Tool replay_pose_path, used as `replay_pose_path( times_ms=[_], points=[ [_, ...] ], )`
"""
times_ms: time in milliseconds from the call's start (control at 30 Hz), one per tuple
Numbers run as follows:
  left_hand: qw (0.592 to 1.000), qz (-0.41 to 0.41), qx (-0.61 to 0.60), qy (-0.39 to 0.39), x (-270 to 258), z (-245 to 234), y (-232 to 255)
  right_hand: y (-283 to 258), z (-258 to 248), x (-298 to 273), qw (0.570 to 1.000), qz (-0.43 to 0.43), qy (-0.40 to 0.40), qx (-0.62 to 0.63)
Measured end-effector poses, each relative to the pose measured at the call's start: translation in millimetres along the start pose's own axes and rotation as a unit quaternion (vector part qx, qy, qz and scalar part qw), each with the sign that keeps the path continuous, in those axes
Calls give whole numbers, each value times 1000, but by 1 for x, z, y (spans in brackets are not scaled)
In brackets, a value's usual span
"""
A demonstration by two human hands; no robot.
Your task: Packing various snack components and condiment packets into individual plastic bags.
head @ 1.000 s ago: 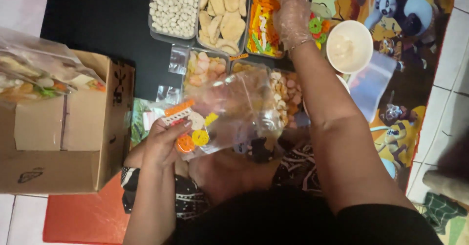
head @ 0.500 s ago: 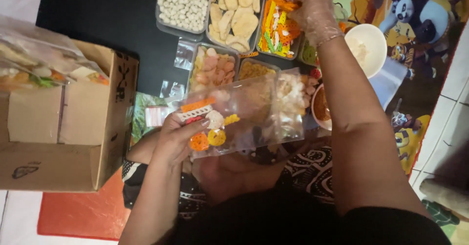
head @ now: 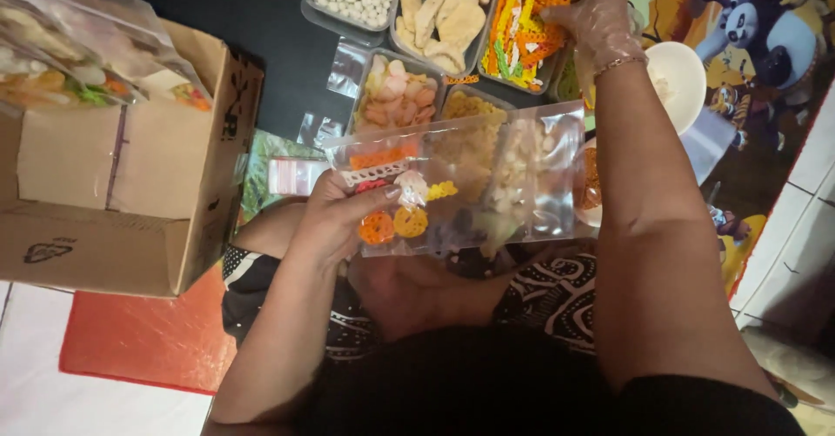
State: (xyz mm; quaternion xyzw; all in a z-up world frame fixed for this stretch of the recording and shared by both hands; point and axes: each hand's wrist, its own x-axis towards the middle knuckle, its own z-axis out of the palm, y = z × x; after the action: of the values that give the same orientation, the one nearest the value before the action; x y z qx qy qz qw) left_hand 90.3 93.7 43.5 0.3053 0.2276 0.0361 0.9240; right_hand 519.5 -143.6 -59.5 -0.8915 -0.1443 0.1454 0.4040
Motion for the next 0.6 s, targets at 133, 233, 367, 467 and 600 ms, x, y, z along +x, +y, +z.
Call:
replay_pose_path(
  times_ms=[133,233,367,467,600],
  points=[
    [1000,0,13,2,-3,0,2,-38,-12,-15,991,120,-40,53],
    [1000,-3,12,4,-2,-4,0,-27,-23,-11,992,74,-74,68],
    [1000,-4,-11,4,-5,-11,-6,-35,-29,-25,983,89,-115,114],
    [999,-7,-31,-4,-5,-10,-3,-41,-29,-27,979,99,-106,145],
    [999,-11,-39,6,-7,-16,-2,-78,-33,-47,969,148,-93,176]
  ],
)
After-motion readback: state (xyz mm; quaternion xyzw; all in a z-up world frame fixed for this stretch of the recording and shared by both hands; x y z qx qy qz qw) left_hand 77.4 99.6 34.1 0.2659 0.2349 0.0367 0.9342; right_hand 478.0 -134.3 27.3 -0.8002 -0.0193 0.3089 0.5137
